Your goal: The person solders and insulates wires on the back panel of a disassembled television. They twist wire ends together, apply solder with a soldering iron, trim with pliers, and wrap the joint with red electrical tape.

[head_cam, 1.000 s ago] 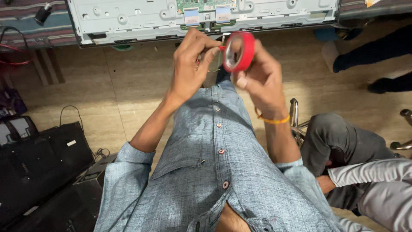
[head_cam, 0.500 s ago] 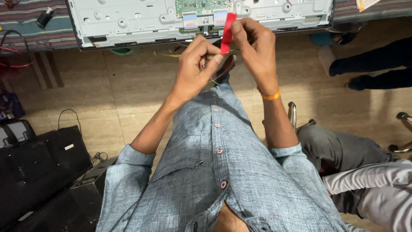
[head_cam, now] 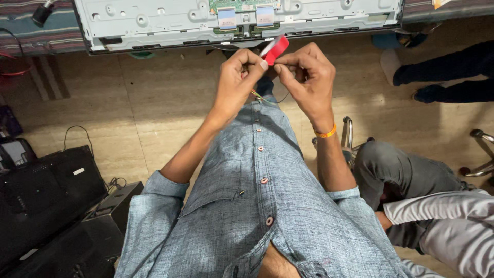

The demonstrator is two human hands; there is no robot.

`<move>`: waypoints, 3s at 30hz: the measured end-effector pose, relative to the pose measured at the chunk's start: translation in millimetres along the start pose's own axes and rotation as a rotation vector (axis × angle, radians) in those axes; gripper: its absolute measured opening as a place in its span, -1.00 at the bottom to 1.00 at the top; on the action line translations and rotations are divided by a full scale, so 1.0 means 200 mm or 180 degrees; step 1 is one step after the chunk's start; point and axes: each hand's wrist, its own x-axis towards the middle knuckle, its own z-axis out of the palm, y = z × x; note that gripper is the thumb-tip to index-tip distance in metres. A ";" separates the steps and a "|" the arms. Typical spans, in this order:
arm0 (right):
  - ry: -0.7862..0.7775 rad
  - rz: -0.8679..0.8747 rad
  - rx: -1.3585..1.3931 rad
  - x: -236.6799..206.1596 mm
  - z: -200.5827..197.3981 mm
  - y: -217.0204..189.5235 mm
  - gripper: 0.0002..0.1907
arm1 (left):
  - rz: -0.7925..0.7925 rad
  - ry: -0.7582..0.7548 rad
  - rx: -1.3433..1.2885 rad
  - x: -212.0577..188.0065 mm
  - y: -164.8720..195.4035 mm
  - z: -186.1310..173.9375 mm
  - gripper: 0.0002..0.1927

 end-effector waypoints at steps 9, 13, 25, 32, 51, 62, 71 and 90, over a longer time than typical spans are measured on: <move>0.0101 -0.0728 -0.0857 -0.04 -0.02 -0.01 -0.72 | 0.0639 0.0097 0.1054 -0.04 0.15 0.05 -0.84; 0.0150 -0.0666 -0.0855 -0.04 -0.03 0.01 -0.75 | 0.0694 -0.0027 0.1237 -0.06 0.22 0.04 -0.89; -0.0031 -0.0676 -0.0482 -0.04 -0.03 0.02 -0.75 | 0.1039 -0.0228 0.1604 -0.06 0.23 0.01 -0.93; -0.0205 -0.0607 -0.0261 -0.05 0.00 0.02 -0.62 | 0.0932 -0.0191 0.1218 -0.01 0.25 -0.03 -0.95; -0.0287 -0.1108 -0.0786 0.02 -0.05 -0.03 -0.78 | 0.1820 -0.0545 0.2660 -0.11 0.40 -0.02 -0.85; -0.0346 -0.1136 -0.0997 0.05 -0.07 -0.07 -0.84 | 0.1962 -0.0583 0.2913 -0.08 0.38 -0.01 -0.83; -0.0491 -0.0890 -0.0315 0.04 -0.09 -0.05 -0.85 | 0.1698 -0.0888 0.2805 -0.09 0.43 -0.01 -0.87; -0.0473 -0.0524 -0.0297 0.03 -0.08 -0.05 -0.84 | 0.1224 -0.0791 0.2272 -0.04 0.42 -0.01 -0.87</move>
